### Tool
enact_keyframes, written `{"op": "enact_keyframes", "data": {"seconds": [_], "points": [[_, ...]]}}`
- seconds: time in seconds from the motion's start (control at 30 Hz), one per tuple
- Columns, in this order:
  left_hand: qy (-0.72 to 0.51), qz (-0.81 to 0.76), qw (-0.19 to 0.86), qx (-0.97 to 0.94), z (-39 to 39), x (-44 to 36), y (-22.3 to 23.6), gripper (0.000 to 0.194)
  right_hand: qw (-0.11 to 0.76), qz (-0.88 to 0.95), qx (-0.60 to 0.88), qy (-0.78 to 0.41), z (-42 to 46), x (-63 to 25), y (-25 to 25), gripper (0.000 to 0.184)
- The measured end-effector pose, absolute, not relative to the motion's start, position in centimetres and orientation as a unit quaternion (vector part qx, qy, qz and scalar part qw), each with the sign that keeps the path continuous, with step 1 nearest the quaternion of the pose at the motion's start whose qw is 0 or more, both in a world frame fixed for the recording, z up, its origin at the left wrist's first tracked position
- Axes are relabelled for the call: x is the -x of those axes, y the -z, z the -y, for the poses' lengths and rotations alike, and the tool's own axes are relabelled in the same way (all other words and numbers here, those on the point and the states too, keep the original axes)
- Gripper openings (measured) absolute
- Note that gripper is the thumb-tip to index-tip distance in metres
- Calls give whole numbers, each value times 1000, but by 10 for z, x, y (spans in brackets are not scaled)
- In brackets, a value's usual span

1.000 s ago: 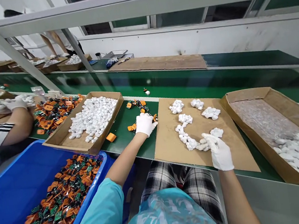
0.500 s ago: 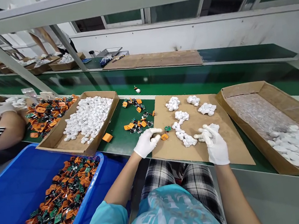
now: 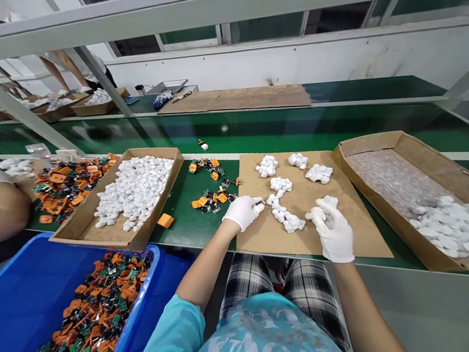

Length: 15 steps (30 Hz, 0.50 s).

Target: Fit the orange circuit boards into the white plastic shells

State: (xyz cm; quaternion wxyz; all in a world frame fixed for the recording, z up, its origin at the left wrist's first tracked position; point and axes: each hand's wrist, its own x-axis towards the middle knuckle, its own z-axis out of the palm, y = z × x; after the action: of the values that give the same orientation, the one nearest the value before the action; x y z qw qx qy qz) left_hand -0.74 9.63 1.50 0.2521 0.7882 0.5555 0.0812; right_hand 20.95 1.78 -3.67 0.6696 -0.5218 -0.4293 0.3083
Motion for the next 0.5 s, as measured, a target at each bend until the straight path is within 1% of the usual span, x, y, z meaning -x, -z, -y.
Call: {"op": "enact_keyframes", "data": {"seconds": [0.07, 0.17, 0.23, 0.27, 0.37, 0.43, 0.5], "points": [[-161, -552, 348, -741, -90, 13, -7, 39, 646, 464, 528, -298, -15, -196, 37, 37], [-236, -547, 452, -664, -73, 13, 2, 42, 547, 610, 522, -236, -9, -167, 36, 27], [-286, -526, 496, -629, -61, 9, 6, 39, 480, 738, 445, -159, -6, -150, 35, 21], [-309, -524, 511, -607, -57, 8, 7, 38, 461, 784, 398, -123, -6, -145, 35, 20], [-305, -556, 516, -576, -50, 8, 7, 38, 452, 826, 334, -51, -12, -142, 34, 21], [-309, -551, 550, -546, -45, 8, 7, 40, 468, 813, 346, -12, -19, -149, 34, 24], [-326, -549, 577, -509, -39, 6, 8, 42, 465, 814, 348, 25, -27, -157, 36, 26]]}}
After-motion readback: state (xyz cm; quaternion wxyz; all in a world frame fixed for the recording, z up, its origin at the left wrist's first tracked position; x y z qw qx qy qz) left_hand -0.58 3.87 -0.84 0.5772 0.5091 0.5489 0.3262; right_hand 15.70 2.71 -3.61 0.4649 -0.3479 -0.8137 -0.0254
